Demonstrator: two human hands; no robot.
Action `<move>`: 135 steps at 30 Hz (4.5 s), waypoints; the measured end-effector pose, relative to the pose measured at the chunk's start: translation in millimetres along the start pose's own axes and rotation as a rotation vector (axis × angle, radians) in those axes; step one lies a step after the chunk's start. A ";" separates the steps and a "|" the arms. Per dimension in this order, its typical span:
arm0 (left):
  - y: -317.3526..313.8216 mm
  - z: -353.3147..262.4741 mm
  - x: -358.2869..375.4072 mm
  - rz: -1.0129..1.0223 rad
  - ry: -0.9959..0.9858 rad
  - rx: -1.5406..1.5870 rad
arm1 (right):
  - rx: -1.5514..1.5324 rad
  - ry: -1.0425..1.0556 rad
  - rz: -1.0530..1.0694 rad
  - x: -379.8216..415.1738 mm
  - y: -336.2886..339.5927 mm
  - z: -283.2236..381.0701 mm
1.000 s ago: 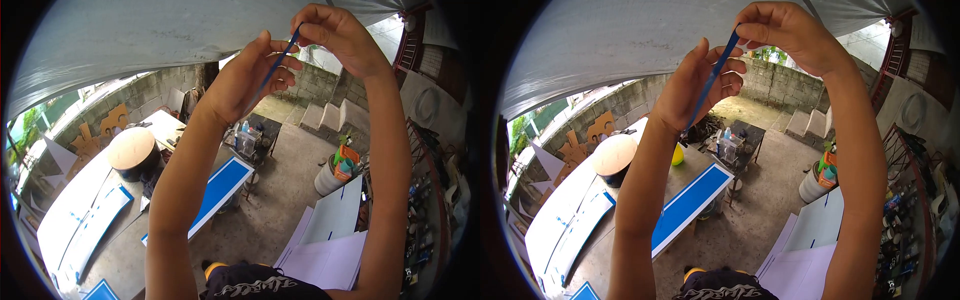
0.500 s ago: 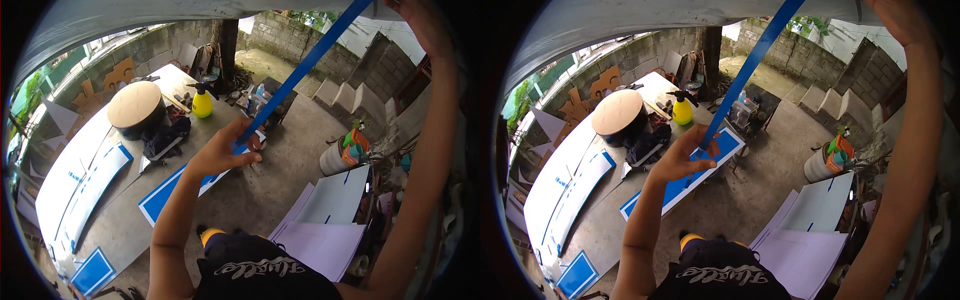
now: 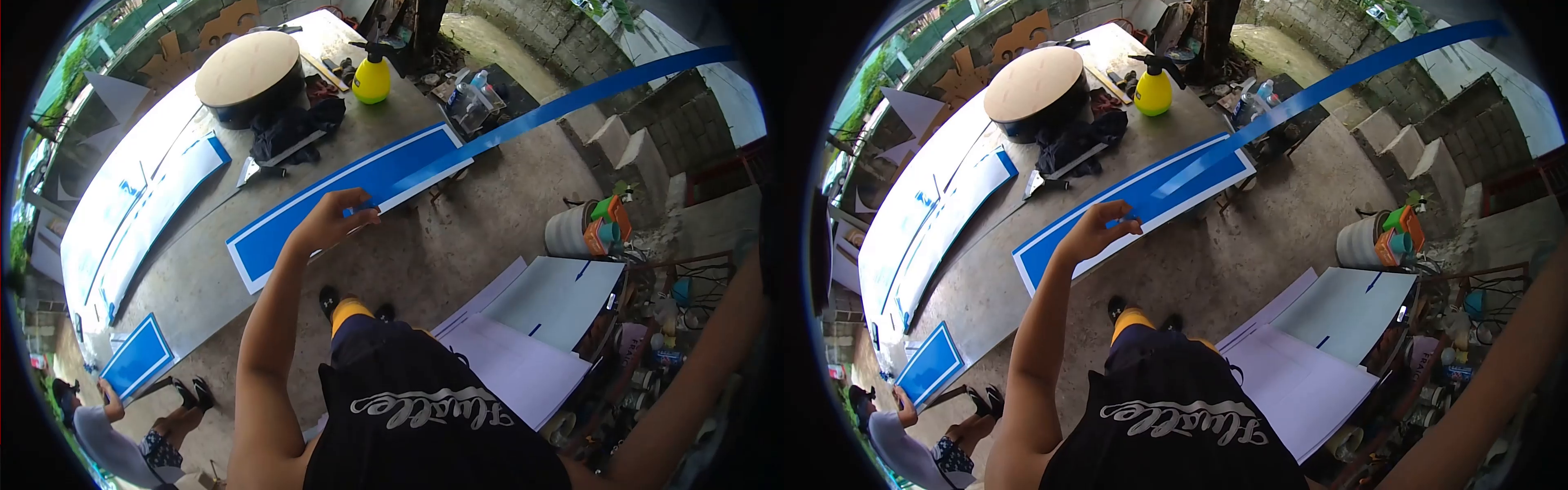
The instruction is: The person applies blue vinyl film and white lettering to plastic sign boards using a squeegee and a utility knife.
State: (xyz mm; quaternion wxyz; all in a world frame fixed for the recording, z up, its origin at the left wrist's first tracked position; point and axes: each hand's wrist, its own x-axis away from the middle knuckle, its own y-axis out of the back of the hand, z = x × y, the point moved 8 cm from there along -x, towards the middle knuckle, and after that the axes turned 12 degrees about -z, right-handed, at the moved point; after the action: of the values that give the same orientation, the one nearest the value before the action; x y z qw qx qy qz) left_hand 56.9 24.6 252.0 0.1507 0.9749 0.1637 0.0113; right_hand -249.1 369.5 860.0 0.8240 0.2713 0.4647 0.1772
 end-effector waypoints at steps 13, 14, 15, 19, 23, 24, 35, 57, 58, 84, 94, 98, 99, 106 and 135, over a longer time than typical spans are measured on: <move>98.0 195.6 132.0 -0.140 0.501 -0.152 | -0.157 -0.637 -0.211 93.4 -42.4 -358.4; 106.5 212.8 143.4 -0.155 0.543 -0.114 | -0.159 -0.674 -0.219 109.0 -56.5 -388.6; 115.1 227.9 156.8 -0.171 0.590 -0.078 | -0.167 -0.704 -0.222 126.8 -75.9 -415.1; 138.5 258.8 202.8 -0.218 0.718 -0.007 | -0.174 -0.862 0.035 192.3 -199.0 -474.6; 151.8 279.1 242.9 -0.264 0.844 0.001 | -0.230 -1.027 0.122 267.3 -325.4 -508.6; 152.0 291.5 257.4 -0.310 0.888 0.028 | -0.234 -1.072 0.138 286.0 -356.2 -510.2; 139.2 376.9 338.8 -0.756 1.116 -0.269 | -0.240 -1.226 0.413 438.6 -571.4 -585.5; 140.1 402.8 352.0 -1.168 1.023 -0.446 | -0.199 -1.219 0.338 482.6 -648.5 -588.3; 139.4 405.3 354.4 -1.168 1.040 -0.457 | -0.187 -1.208 0.328 485.0 -649.3 -588.5; 142.9 412.7 345.5 -1.245 1.012 -0.583 | -0.081 -1.085 0.173 481.1 -657.5 -585.7; 144.9 397.0 339.2 -1.212 1.009 -0.580 | -0.108 -1.052 0.228 439.6 -622.3 -565.4; 142.5 405.9 345.4 -1.206 1.004 -0.534 | -0.260 -0.987 0.182 388.4 -565.8 -513.8; 143.6 401.4 343.6 -1.216 1.004 -0.531 | -0.318 -0.972 0.174 374.6 -551.8 -500.3; 142.2 382.1 314.1 -1.237 1.089 -0.547 | -0.395 -0.765 0.204 293.7 -469.4 -436.6; 135.5 369.6 312.0 -1.212 1.200 -0.573 | -0.172 -1.169 0.348 469.6 -583.1 -636.4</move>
State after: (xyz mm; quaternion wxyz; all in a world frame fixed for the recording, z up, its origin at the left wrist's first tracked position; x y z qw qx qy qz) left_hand 421.4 -104.0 -69.0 0.2572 0.4765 0.6919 0.4775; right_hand -537.1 344.1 -79.1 0.9204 0.3279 -0.1311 0.1680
